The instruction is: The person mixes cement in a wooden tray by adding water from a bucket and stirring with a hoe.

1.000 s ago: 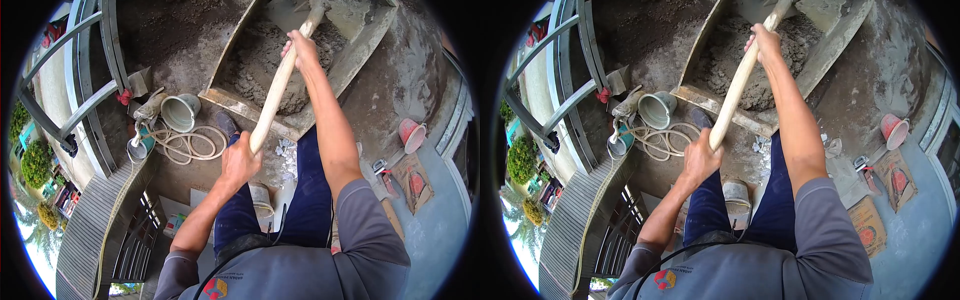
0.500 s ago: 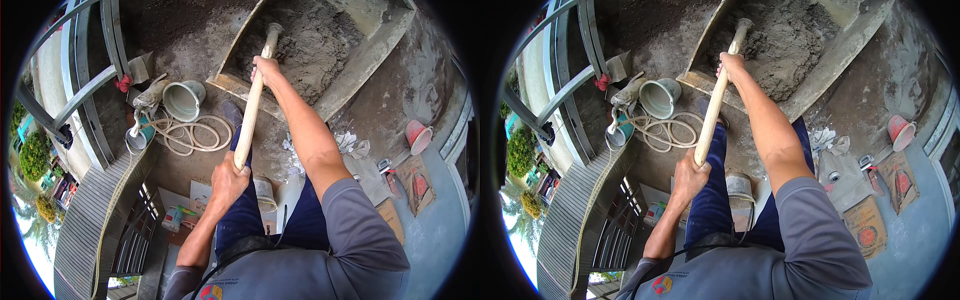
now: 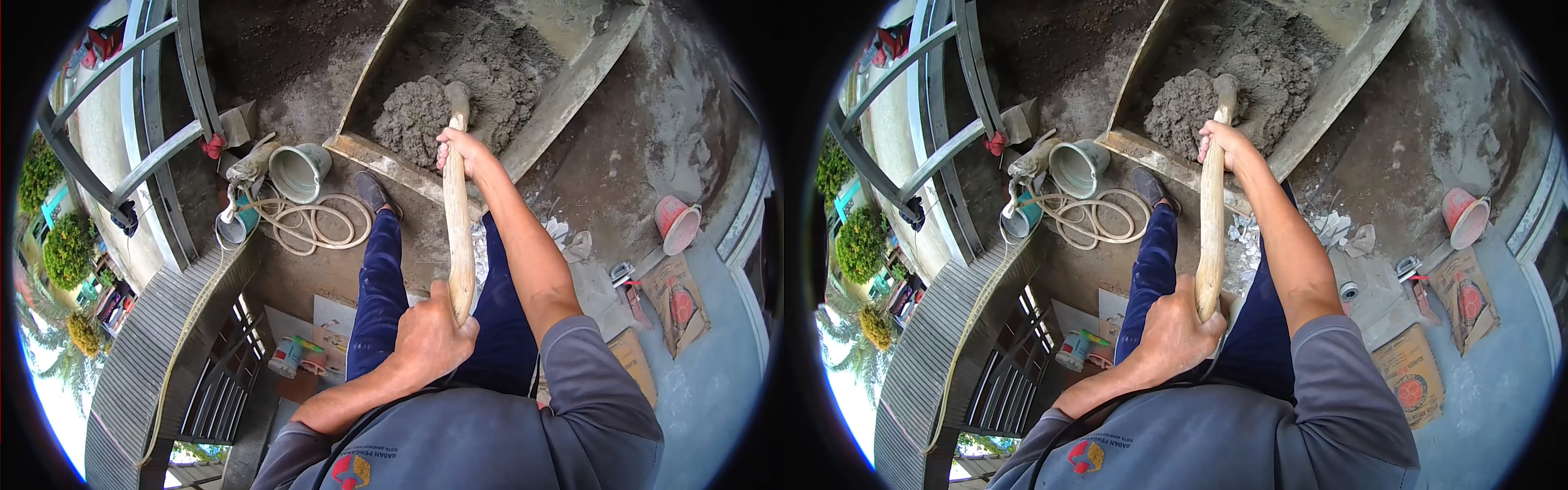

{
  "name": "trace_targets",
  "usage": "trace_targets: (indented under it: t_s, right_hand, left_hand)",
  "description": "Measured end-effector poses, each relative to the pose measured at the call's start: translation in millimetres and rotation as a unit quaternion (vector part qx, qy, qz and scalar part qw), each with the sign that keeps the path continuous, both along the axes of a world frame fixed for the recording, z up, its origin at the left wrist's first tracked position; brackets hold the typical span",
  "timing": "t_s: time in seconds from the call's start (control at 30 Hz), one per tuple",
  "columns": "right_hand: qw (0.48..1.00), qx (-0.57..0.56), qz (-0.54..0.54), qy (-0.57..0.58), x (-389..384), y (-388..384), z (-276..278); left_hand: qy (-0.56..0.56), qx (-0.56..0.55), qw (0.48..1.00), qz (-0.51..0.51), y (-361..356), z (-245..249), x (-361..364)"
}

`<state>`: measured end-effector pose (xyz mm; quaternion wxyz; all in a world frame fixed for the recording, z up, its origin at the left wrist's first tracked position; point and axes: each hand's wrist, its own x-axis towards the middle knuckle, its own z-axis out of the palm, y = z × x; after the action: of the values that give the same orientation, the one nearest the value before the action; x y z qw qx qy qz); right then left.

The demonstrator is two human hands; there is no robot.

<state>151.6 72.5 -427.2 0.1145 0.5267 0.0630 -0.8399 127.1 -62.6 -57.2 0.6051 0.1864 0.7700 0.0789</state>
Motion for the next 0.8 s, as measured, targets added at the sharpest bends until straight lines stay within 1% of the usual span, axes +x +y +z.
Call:
trace_targets:
  t_s: [0.07, 0.17, 0.2, 0.27, 0.33, 0.37, 0.4, 0.43, 0.47, 0.5, 0.53, 0.57, 0.6, 0.67, 0.73, 0.77, 0.8]
  right_hand:
    - [0.998, -0.034, -0.057, -0.015, 16.0, 10.6, 22.0]
    - [0.995, 0.017, -0.088, -0.036, 25.9, 24.0, 65.8]
    - [0.994, 0.029, -0.097, -0.048, 27.0, 23.1, 79.4]
    - [0.987, 0.089, -0.102, -0.081, 23.1, 18.7, 105.6]
    - [0.972, 0.150, -0.120, -0.138, 16.6, -4.4, 142.5]
    - [0.962, 0.169, -0.130, -0.168, 11.0, -20.0, 152.9]
    - [0.955, 0.193, -0.141, -0.175, 2.9, -39.7, 168.0]
    - [0.947, 0.215, -0.155, -0.183, -3.3, -68.7, 176.0]
    - [0.937, 0.240, -0.171, -0.186, -15.6, -91.3, 175.9]
    - [0.935, 0.241, -0.192, -0.175, -19.5, -119.4, 151.9]
    - [0.933, 0.239, -0.211, -0.167, -13.9, -152.1, 125.1]
    - [0.926, 0.252, -0.214, -0.184, -15.5, -175.5, 113.3]
    - [0.918, 0.265, -0.221, -0.197, -22.7, -190.4, 106.8]
    - [0.911, 0.297, -0.213, -0.190, -28.6, -196.3, 117.0]
    - [0.908, 0.310, -0.208, -0.188, -37.5, -193.5, 146.2]
    - [0.923, 0.289, -0.182, -0.179, -35.7, -186.5, 159.2]
    - [0.925, 0.286, -0.181, -0.170, -37.9, -179.0, 181.0]
  left_hand:
    - [-0.006, 0.019, 1.000, -0.012, -0.3, 20.8, -2.9]
    - [-0.034, 0.030, 0.999, -0.031, -3.4, 52.4, -23.2]
    - [-0.046, 0.030, 0.998, -0.028, -14.2, 61.3, -30.1]
    - [-0.071, 0.037, 0.997, -0.023, -43.4, 73.1, -48.7]
    - [-0.097, 0.039, 0.994, -0.011, -88.7, 72.0, -69.0]
    - [-0.113, 0.032, 0.993, -0.021, -111.5, 67.3, -84.8]
    - [-0.135, 0.014, 0.991, -0.004, -149.3, 48.9, -97.6]
    - [-0.108, 0.015, 0.994, 0.013, -199.3, 16.4, -103.1]
    - [-0.089, 0.010, 0.995, 0.034, -246.9, -27.2, -110.6]
    - [-0.051, -0.008, 0.998, 0.036, -300.7, -86.5, -111.7]
    - [0.046, -0.059, 0.995, -0.067, -317.2, -129.3, -116.5]
    - [0.086, -0.097, 0.987, -0.099, -349.9, -181.3, -115.3]
    - [0.095, -0.087, 0.989, -0.069, -367.0, -207.7, -120.8]
    - [0.101, -0.077, 0.992, -0.011, -389.7, -230.7, -121.6]
    - [0.092, -0.002, 0.994, -0.063, -390.5, -181.0, -126.8]
    - [0.097, 0.044, 0.990, -0.087, -375.7, -151.4, -138.3]
    - [0.064, 0.076, 0.992, -0.074, -367.6, -115.1, -144.5]
